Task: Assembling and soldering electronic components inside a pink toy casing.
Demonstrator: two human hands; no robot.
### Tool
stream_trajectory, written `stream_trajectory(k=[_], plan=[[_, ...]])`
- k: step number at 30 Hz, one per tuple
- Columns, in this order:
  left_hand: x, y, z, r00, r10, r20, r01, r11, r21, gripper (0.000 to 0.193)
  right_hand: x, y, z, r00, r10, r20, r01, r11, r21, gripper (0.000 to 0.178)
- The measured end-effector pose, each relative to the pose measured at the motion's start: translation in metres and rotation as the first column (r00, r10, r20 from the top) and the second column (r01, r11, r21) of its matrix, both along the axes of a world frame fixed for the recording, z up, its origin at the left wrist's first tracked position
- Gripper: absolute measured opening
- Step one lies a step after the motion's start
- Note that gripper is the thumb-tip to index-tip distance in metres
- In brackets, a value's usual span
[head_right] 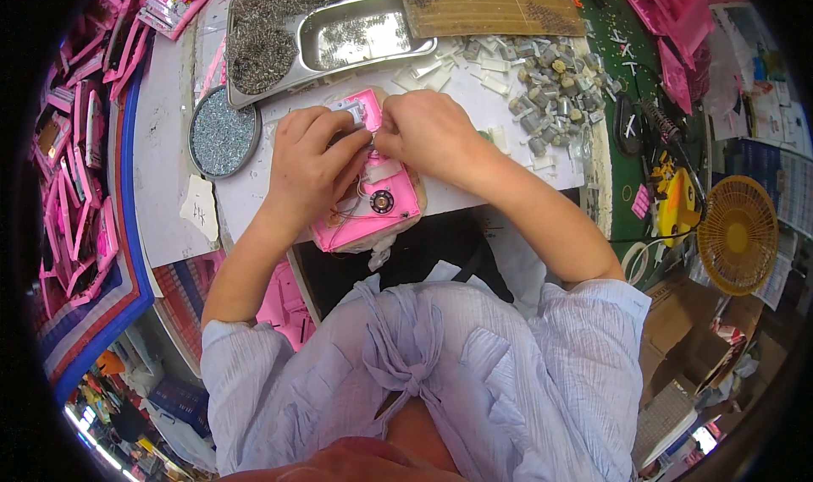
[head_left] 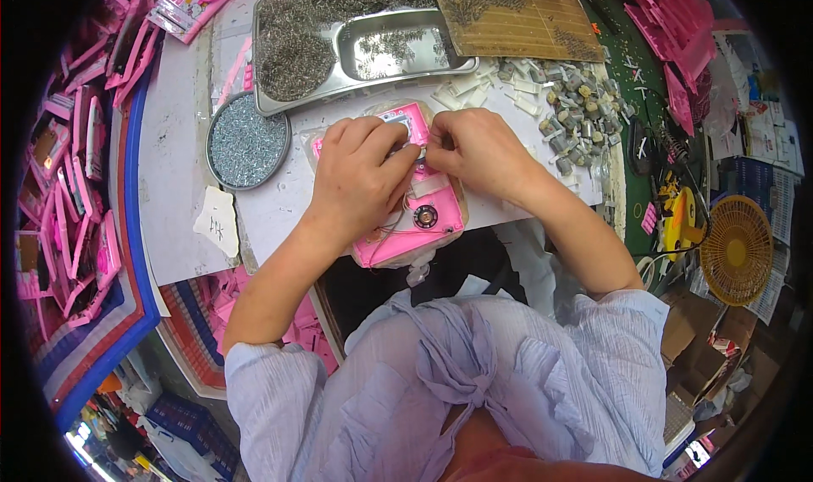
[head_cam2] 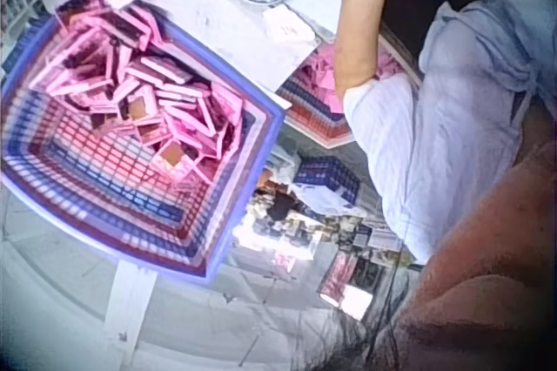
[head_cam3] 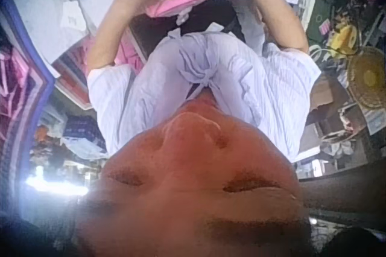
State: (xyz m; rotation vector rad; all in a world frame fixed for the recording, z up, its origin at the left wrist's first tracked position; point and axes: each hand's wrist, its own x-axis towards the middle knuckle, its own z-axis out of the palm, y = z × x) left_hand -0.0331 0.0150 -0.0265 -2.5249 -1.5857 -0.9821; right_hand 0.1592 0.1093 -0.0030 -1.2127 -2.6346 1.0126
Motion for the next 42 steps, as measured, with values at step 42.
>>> stream_trajectory(k=[42], plan=[[-0.003, 0.006, -0.021, 0.985, -0.058, 0.161, 0.052, 0.998, 0.040, 0.009, -0.021, -0.022, 0.006, 0.971, 0.096, 0.218, -0.185, 0.880, 0.437, 0.017]])
